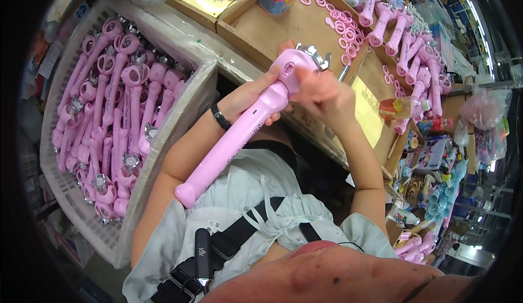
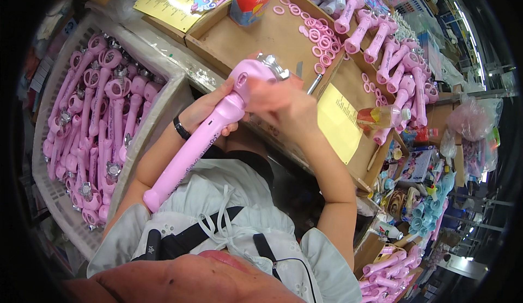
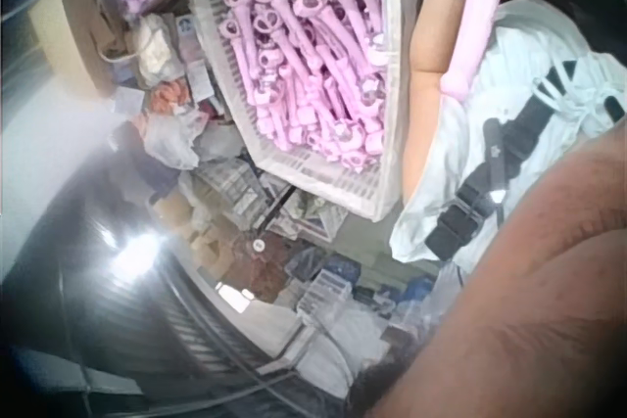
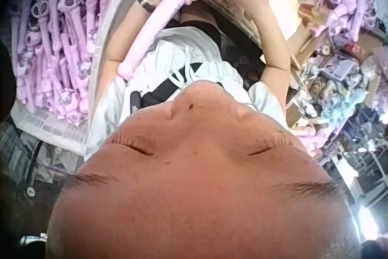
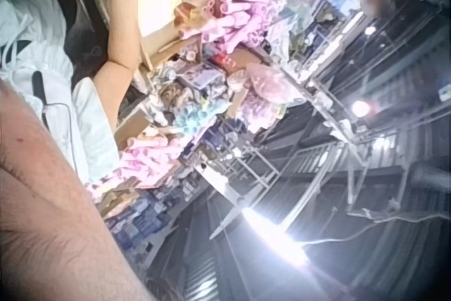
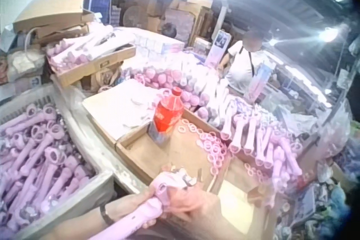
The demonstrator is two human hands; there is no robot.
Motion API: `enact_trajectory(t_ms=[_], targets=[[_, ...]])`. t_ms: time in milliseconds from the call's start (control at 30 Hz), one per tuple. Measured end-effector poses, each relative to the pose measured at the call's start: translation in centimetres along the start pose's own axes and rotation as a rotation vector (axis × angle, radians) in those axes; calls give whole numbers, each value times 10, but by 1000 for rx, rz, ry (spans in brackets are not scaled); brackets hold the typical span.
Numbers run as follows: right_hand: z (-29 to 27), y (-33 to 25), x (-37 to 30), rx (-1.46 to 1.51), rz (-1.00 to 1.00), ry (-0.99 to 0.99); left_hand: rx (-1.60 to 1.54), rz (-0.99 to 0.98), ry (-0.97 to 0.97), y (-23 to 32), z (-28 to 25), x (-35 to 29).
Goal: The person assembles pink bubble wands by attaching a silver crown-shaped top to the wand handle, inserting a small white stick into the wand, and wiping the wand with a cloth. The person repeats this process for multiple wands.
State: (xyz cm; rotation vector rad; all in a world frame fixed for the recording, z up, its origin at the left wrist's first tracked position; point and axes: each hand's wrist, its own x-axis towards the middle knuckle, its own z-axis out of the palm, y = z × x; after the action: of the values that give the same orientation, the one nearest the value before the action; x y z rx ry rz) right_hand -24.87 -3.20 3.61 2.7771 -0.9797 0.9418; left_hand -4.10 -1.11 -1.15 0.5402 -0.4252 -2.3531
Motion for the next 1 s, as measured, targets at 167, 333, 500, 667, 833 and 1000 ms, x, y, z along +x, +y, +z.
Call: enact_trajectory(t_ms=[167,333,500,667,833,1000], targets=[[3,0,0,58,-100,-13,17,-36,19,3,1,-1],[5,0,0,56,66,-14,-14,-37,29,2,4,-2],[3,1,-1,83,125,-35,12,-55,22,3,0,-1],[1,-3,0,67,-66,-45,50,-71,-4,4,-1,-2],[-5,-4,-2,189,228,-84,295,123,25,5,10,-9],[-2,-7,-4,251,226,51,542,168,27,12,24,-19]])
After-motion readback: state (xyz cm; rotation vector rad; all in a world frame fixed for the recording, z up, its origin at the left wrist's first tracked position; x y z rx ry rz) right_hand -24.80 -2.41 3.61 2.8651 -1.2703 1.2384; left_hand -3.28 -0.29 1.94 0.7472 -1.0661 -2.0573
